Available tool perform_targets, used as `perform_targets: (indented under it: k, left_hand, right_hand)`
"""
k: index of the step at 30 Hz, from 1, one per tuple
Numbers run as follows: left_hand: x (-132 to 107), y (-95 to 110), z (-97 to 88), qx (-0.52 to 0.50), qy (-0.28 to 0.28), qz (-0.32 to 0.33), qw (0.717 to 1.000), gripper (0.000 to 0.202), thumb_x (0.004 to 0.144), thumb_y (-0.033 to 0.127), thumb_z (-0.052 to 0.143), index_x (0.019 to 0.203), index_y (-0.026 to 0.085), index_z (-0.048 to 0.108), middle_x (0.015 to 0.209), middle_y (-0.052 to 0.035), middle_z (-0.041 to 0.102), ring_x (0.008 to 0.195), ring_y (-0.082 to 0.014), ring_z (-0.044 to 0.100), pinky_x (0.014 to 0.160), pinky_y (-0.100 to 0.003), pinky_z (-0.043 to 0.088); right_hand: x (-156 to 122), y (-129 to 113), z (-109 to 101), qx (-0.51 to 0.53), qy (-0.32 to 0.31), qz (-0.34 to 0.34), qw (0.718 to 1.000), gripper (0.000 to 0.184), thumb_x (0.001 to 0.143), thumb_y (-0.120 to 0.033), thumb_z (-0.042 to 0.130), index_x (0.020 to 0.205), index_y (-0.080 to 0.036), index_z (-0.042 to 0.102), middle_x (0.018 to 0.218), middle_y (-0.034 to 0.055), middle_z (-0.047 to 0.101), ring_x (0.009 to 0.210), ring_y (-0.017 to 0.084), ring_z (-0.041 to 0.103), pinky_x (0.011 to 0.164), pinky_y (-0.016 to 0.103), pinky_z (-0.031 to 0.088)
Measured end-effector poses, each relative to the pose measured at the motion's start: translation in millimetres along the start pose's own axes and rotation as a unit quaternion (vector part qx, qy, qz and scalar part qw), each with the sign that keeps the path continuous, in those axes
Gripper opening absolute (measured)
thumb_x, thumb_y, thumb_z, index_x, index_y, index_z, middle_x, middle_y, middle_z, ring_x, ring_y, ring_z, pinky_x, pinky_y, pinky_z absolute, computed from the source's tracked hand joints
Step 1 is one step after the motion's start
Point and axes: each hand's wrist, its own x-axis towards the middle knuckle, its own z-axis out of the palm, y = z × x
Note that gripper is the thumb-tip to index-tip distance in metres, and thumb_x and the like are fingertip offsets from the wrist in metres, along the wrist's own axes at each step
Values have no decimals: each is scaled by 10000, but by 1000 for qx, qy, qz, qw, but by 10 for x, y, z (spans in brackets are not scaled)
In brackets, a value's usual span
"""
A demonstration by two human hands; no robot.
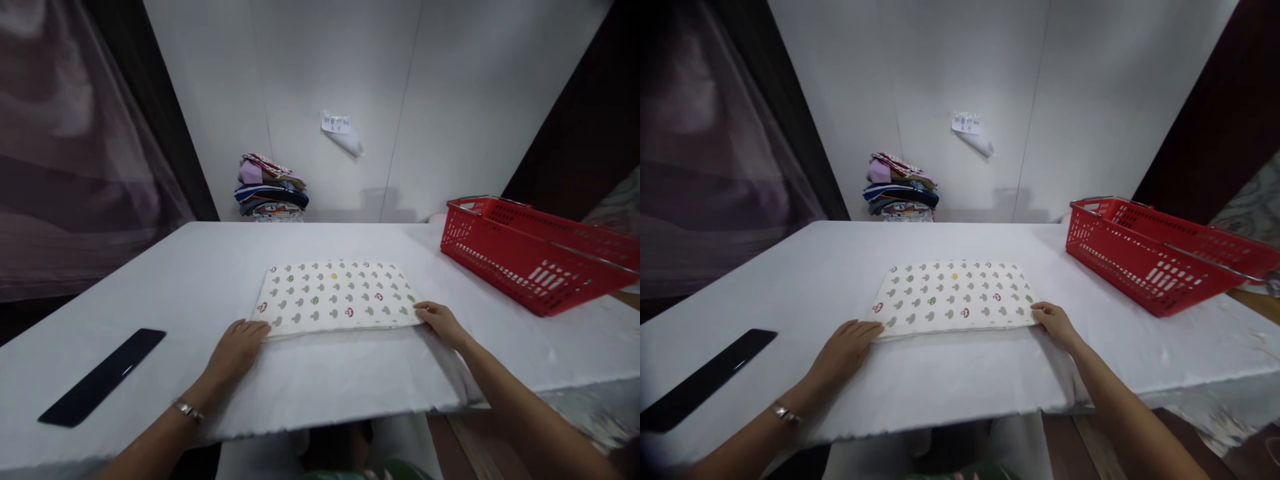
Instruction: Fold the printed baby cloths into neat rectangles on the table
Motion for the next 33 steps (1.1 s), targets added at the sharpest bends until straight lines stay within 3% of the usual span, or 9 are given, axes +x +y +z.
perform_targets:
  k: [5,9,13,16,18,23,28,33]
  left_hand:
    - [-11,14,-82,-34,-58,-36,997,436,736,166,447,1122,257,628,1200,-37,642,1131,-222,566,1052,-498,290]
    - [182,16,-274,-79,-72,-98,989,363,850,419,419,1082,265,652,1197,-30,645,1132,-225,565,1025,-458,343]
    - [576,64,-347,-92,-16,-119,988,497,891,533,336,1167,230,618,1320,-55,558,1267,-231,447,1057,-417,316]
    - [811,128,-195,-81,-34,-132,987,550,901,524,319,1311,212,510,1469,-66,376,1383,-253,262,1101,-452,237]
    - [868,151,-23,-68,-78,-153,983,589,894,516,339,1382,200,429,1510,-77,285,1405,-269,194,1111,-475,201]
    - [780,87,285,-77,-128,-173,974,648,885,567,293,1451,254,304,1534,-39,218,1420,-244,139,1134,-464,137]
    - [884,19,202,-109,-166,-197,960,641,879,591,272,1433,276,340,1531,-37,224,1417,-244,155,1126,-482,150]
    - [1384,51,62,-80,-120,-202,969,662,881,594,273,1412,214,378,1528,-91,234,1415,-269,156,1117,-491,162]
  right_hand:
    - [22,52,-43,-184,-18,-53,981,372,789,-397,495,1049,-198,672,554,-30,571,511,131,520,502,234,363]
    - [-30,-116,-105,-337,-43,-74,938,384,847,-420,449,1122,-255,661,931,42,695,833,205,630,718,290,448]
    - [-55,-411,-41,-491,14,-106,865,412,873,-427,441,1210,-264,614,1132,120,631,1054,300,572,832,410,448]
    - [40,-532,149,-499,46,-236,833,486,904,-434,406,1323,-214,518,1369,150,466,1272,306,404,974,441,381]
    - [126,-501,298,-480,10,-276,833,548,923,-458,360,1382,-171,444,1481,134,327,1366,280,271,1055,427,306]
    - [207,-263,459,-482,-75,-182,854,646,925,-552,275,1437,-165,344,1536,110,203,1412,272,145,1115,470,162]
    - [263,-413,419,-484,-99,-164,854,636,918,-581,256,1446,-231,316,1544,92,184,1416,265,129,1108,479,153]
    - [592,-878,742,-457,-87,-219,857,693,917,-596,232,1476,-186,237,1556,98,123,1428,236,50,1123,430,90]
